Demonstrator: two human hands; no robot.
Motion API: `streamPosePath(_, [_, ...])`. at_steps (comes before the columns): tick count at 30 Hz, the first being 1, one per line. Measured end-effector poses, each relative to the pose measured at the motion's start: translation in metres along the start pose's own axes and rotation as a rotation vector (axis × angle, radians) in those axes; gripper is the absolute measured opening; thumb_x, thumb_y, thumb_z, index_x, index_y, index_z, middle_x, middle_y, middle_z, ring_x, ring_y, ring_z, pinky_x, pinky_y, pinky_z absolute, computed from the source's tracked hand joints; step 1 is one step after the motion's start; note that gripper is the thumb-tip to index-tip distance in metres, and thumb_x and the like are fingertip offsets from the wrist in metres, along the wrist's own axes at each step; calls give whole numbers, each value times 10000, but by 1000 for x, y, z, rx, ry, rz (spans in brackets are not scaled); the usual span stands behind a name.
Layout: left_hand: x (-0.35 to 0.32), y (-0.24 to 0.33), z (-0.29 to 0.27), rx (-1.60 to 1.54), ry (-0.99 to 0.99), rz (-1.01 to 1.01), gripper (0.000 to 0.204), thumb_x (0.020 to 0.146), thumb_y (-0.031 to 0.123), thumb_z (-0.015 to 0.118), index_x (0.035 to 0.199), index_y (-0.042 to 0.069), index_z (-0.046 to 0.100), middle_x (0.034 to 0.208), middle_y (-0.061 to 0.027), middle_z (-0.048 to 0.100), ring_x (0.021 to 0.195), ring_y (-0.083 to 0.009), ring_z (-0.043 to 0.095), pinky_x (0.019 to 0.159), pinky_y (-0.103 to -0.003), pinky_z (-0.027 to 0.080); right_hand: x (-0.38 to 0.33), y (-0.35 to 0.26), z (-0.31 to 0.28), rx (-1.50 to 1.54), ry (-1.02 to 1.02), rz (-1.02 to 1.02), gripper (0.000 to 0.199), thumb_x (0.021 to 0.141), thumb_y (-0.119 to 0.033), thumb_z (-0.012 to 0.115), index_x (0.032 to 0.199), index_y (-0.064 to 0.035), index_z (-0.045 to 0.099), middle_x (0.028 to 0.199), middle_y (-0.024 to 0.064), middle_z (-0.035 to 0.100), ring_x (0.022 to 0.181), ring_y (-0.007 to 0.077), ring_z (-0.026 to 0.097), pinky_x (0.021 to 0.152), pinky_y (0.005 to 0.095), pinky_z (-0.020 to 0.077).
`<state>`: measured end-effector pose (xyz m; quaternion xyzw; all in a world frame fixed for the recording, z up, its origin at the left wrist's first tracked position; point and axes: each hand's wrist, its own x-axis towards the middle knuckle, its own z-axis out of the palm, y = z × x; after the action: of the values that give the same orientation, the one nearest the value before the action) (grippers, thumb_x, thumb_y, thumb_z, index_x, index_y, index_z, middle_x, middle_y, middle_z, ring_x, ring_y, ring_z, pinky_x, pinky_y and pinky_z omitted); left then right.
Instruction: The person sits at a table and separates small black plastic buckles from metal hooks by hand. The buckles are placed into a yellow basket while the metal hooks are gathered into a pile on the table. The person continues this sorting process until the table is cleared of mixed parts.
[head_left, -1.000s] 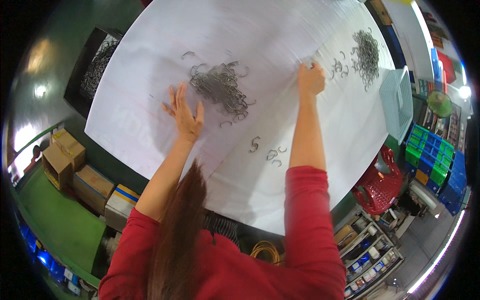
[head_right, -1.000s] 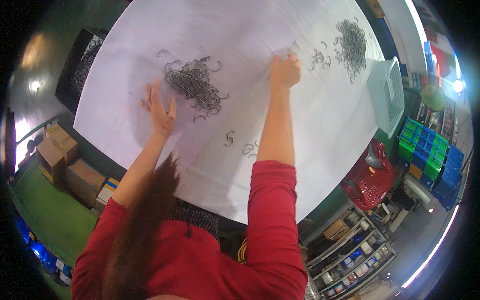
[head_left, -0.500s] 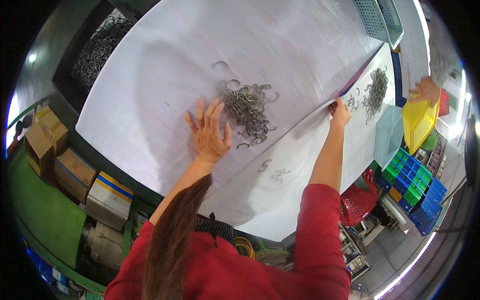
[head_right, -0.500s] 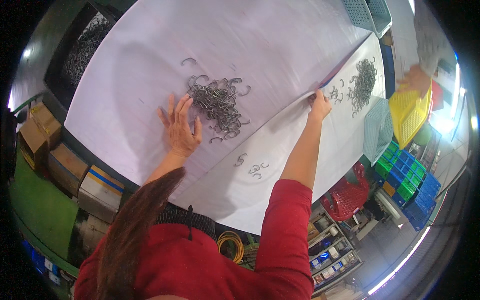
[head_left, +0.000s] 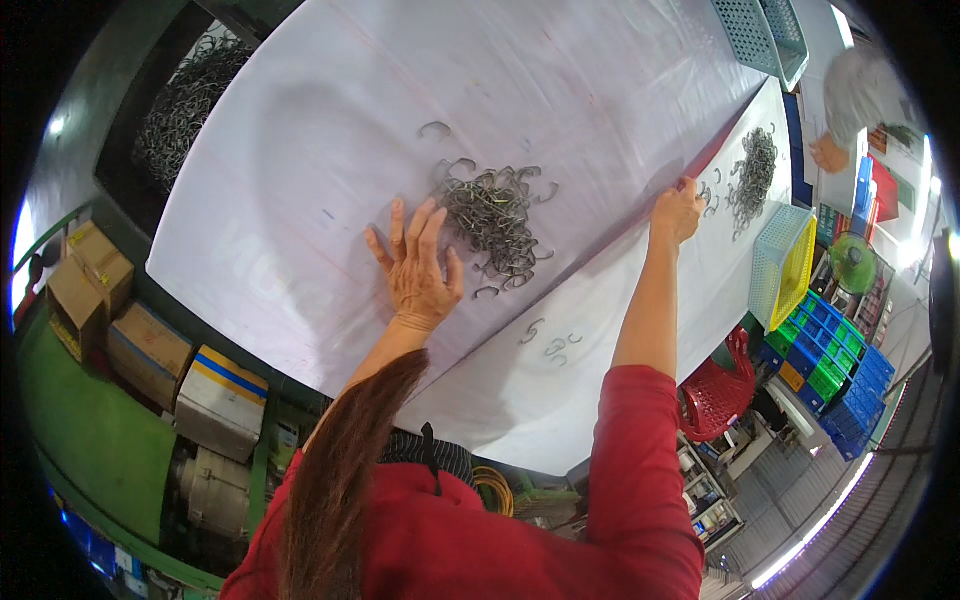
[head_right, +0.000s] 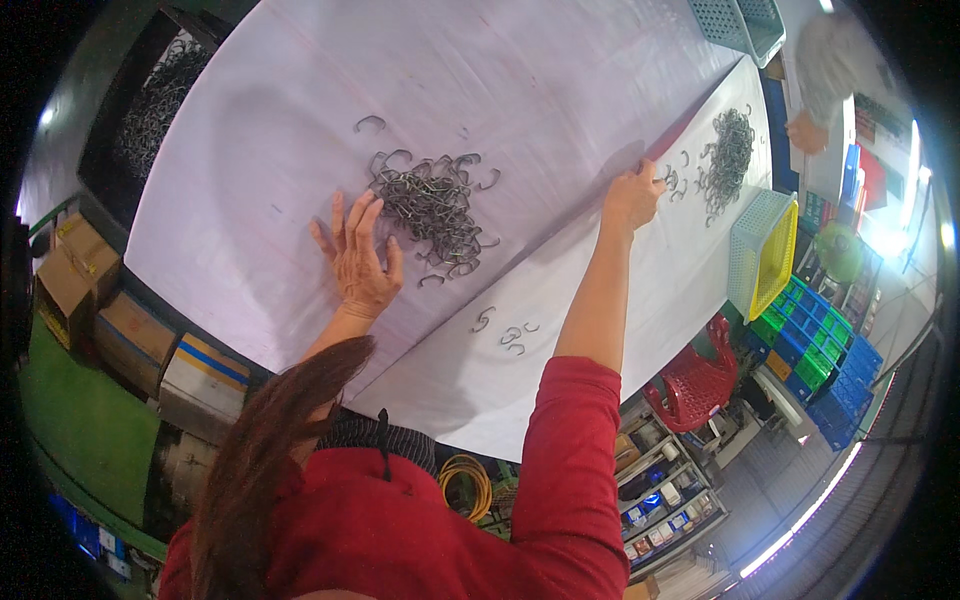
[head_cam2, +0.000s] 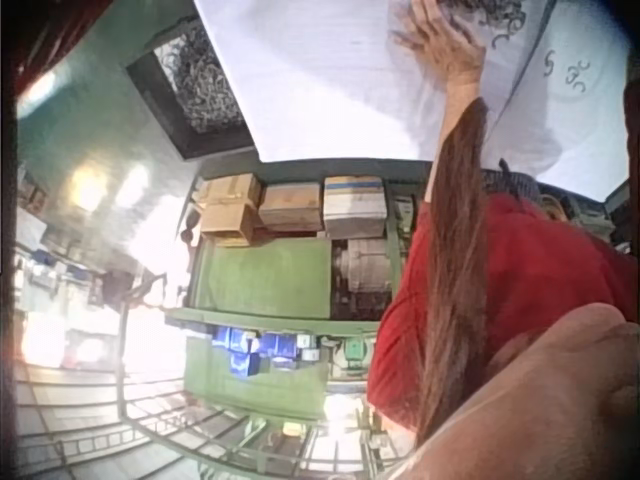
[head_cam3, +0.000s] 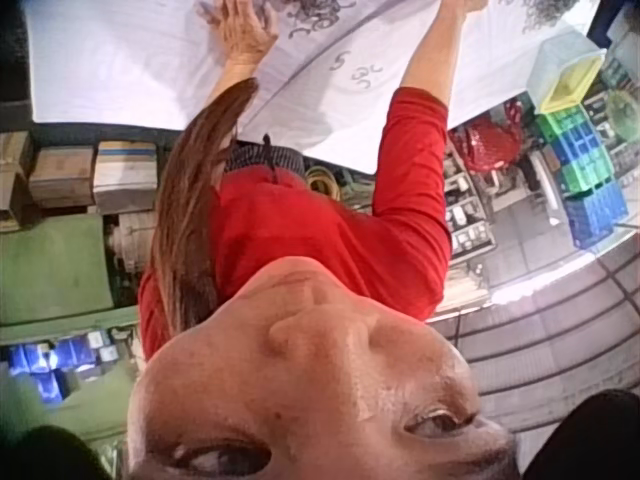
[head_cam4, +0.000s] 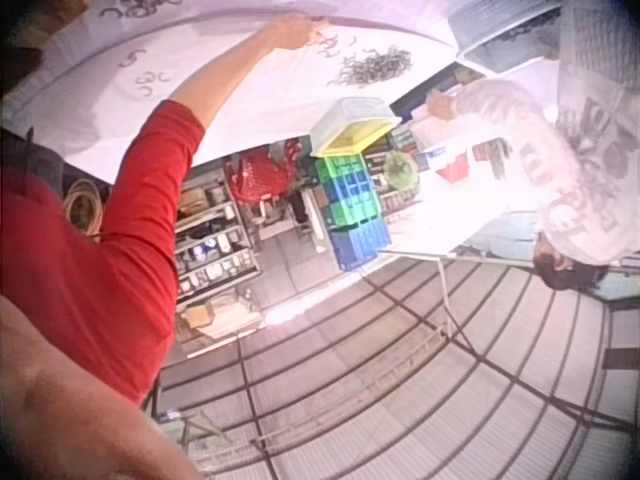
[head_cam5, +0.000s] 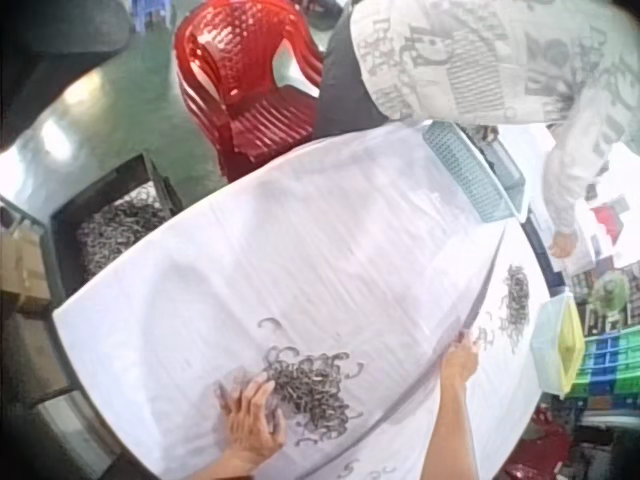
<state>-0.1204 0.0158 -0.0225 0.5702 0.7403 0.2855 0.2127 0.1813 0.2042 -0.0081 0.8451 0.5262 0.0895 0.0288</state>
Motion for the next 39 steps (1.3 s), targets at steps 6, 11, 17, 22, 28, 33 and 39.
streamPosePath(6, [-2,0,0,12,4,-2,561,742,123,548,1272,116,364,1328,-37,391,1329,-318,202,1045,-565,-24,4,-10,-12,-195,-220,79,310,824,-196,482,1123,-167,557,1169,163,434,1075,361,471,809,440,470])
streamPosePath(11, [-1,2,-3,28,-38,16,567,740,130,546,1275,121,358,1340,-38,370,1326,-313,201,1045,-570,5,-27,-21,-14,-306,-92,-238,381,797,-171,489,1171,-193,562,1375,154,279,1279,366,255,961,549,322])
streamPosePath(17, [-3,0,2,60,-27,17,577,738,137,543,1280,117,345,1353,-42,346,1325,-307,199,1043,-574,9,-150,-14,-52,406,-45,-452,444,819,-74,478,1254,-161,481,1390,150,301,1308,337,232,1029,486,259])
streamPosePath(22, [-3,2,2,70,2,50,590,728,139,550,1280,117,343,1349,-62,345,1325,-314,192,1042,-576,15,-271,106,2,562,99,300,478,900,-220,427,1314,6,352,1385,187,312,1310,325,236,1068,428,178])
streamPosePath(28, [-8,-11,2,-90,46,143,583,730,92,547,1277,97,346,1351,-88,339,1323,-322,194,1053,-561,38,-282,-8,22,414,65,149,581,904,-354,403,1356,-9,284,1424,175,252,1348,292,162,1077,484,78])
streamPosePath(33, [-40,-32,-22,-226,-85,393,543,737,22,519,1257,62,370,1332,-116,366,1299,-343,251,1070,-488,154,-179,-91,0,569,4,-88,562,910,-401,367,1349,-53,323,1433,132,253,1352,271,153,1093,452,63])
streamPosePath(39, [-88,-38,-29,35,-708,847,523,762,117,539,1264,65,399,1355,-96,358,1318,-287,240,1090,-474,159,-188,-156,-5,786,-126,-551,520,930,-431,305,1349,-125,347,1413,34,319,1341,233,199,1107,398,71])
